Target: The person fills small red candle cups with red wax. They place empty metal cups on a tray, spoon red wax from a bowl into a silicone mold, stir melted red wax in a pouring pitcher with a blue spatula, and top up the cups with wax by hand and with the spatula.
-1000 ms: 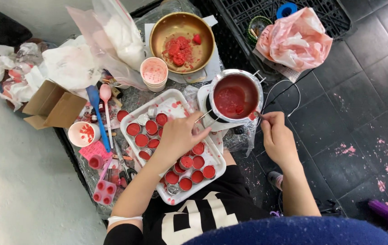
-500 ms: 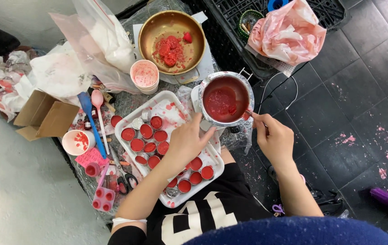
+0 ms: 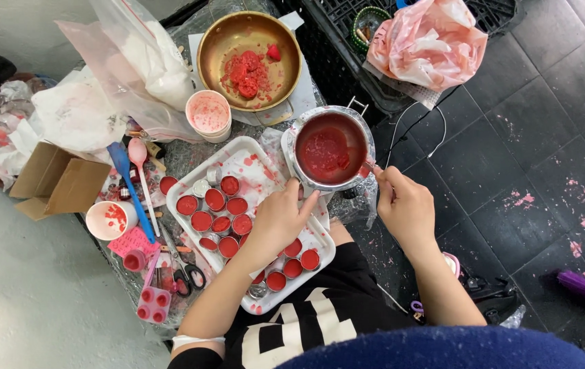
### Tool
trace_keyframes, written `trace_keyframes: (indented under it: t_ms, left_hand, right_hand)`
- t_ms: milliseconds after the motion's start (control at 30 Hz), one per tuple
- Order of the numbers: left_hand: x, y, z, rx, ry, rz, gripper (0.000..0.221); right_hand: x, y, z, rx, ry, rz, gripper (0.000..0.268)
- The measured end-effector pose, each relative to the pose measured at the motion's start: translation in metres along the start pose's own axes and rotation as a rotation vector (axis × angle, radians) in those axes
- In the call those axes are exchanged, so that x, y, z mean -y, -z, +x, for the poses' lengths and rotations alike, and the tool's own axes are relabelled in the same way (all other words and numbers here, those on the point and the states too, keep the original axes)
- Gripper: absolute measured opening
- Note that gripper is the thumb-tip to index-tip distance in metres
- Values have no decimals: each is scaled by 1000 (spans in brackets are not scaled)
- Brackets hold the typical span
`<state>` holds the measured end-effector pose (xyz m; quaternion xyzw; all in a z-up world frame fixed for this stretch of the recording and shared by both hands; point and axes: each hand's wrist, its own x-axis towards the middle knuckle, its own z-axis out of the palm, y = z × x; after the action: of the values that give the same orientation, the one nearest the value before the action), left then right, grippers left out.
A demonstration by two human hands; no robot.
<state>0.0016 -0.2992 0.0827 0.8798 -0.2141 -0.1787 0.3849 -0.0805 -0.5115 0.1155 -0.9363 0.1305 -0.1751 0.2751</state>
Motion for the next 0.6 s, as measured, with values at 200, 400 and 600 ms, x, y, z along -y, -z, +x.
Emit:
trace_keyframes:
  t_ms: [200, 400, 600]
  left_hand:
    - [1, -5, -2, 21, 39, -49, 41]
    - [3, -5, 0, 30, 55, -4, 42]
    - [3, -7, -2, -52, 3, 73, 40]
  right_hand:
    - [6, -6, -5, 10, -2, -71, 9]
    - [2, -1, 3, 75, -90, 142, 9]
    - [-3, 0, 3, 11, -43, 7, 7]
